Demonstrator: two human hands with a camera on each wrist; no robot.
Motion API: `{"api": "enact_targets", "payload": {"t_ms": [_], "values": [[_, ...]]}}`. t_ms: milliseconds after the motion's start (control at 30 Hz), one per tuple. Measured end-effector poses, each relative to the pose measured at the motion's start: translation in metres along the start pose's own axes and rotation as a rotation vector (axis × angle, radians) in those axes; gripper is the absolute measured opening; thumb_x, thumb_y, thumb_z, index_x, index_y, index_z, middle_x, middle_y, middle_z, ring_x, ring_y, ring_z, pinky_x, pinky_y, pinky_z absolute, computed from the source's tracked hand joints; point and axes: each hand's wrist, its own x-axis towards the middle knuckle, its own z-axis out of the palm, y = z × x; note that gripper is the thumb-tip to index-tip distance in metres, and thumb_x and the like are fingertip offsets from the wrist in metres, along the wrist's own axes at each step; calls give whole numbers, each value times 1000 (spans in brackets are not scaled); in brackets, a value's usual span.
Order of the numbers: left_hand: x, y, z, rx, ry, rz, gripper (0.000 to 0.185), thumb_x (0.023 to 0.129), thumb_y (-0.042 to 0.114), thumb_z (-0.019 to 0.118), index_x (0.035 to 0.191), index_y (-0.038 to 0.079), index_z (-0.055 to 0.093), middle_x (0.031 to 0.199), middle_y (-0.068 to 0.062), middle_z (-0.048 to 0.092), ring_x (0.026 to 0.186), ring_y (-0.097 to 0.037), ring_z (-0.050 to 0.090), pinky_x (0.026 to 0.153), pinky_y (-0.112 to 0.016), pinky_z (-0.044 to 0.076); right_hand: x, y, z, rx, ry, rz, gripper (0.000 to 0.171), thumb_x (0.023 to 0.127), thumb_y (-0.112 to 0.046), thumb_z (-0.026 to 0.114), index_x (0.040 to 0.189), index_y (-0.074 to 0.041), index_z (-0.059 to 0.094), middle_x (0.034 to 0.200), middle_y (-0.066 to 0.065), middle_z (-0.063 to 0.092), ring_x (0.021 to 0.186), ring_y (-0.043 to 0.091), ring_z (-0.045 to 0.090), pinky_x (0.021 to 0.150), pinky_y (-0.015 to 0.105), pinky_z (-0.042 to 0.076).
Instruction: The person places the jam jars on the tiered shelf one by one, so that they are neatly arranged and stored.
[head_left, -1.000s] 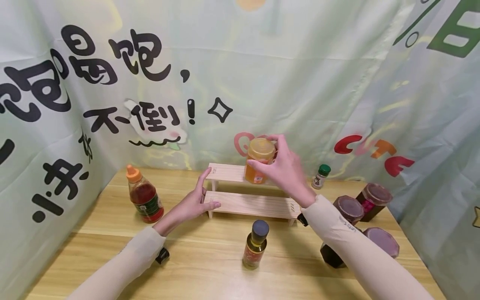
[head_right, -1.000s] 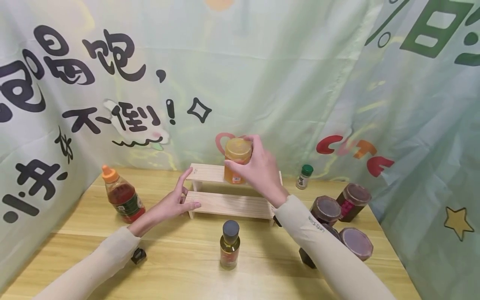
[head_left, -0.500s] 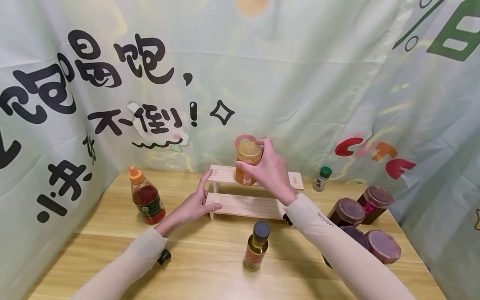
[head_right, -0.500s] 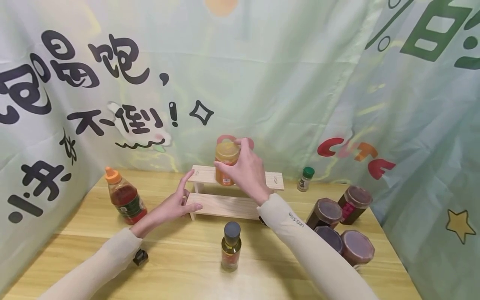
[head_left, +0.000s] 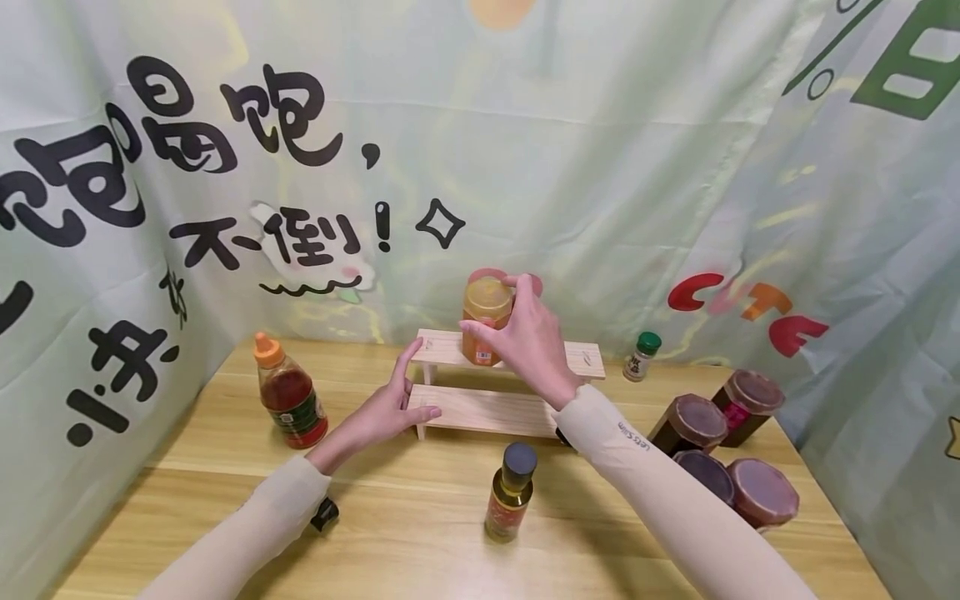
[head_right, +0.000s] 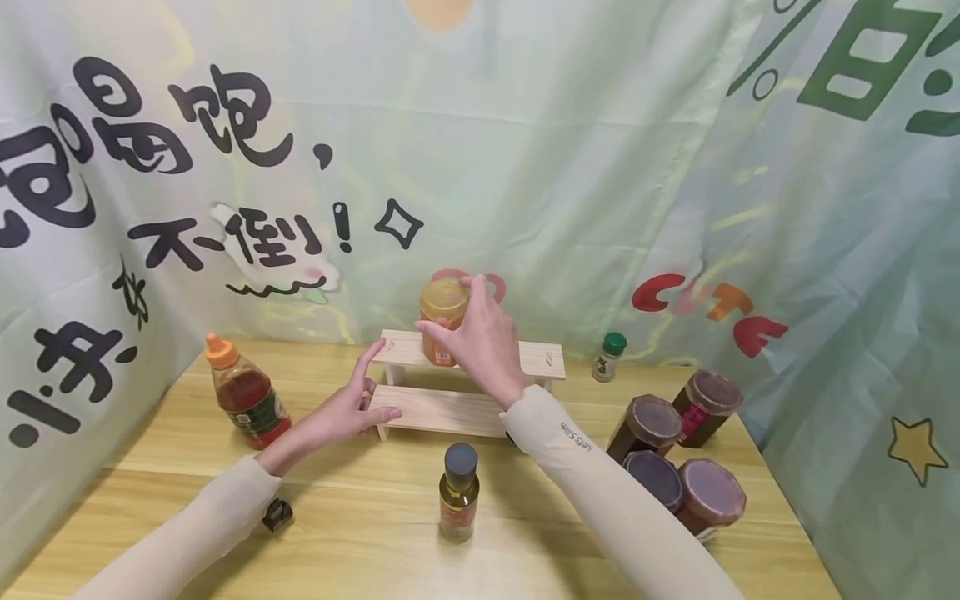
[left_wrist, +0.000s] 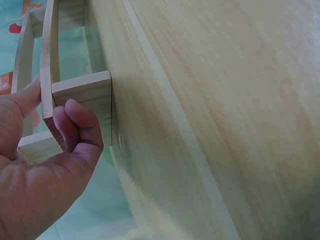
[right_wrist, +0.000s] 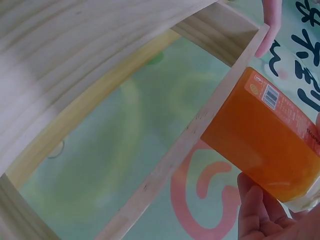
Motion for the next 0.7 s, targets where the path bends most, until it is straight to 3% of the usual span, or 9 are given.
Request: {"api": "enact_targets", "payload": {"t_ms": [200,333,567,700], "values": [[1,0,1,-9,-7,0,119,98,18,87,176,32,-2,82,-6,49,63,-16,45,53,-28,43,-2,1,-5,-12,-44,-16,94,90,-54,89,156,-8,41,120,10,68,93,26,68,74,44,58],[0,0,2,-9,-8,-6,119,98,19,87,176,33,-2,84,-8,48,64,-17,44,54,-28,44,-6,1,-15,-3,-112,-13,95,95,-54,84,162,-9,34,124,10,64,102,27,66,80,46,57],[0,0,2,-5,-3,1,119,97,19,87,176,33,-1,85,-9,47,65,-16,42,54,-28,44,-14,1,-39,142,-181,78,94,96,-55,81,164,-16,31,143,14,56,129,30,57,97,57,55],[0,-1,1,-6,6,1,119,97,20,88,176,34,-1,86,-9,48,66,-17,42,54,-28,44,-19,3,-53,191,-196,91,88,100,-52,78,165,-17,31,147,13,53,135,34,55,104,60,52]]}}
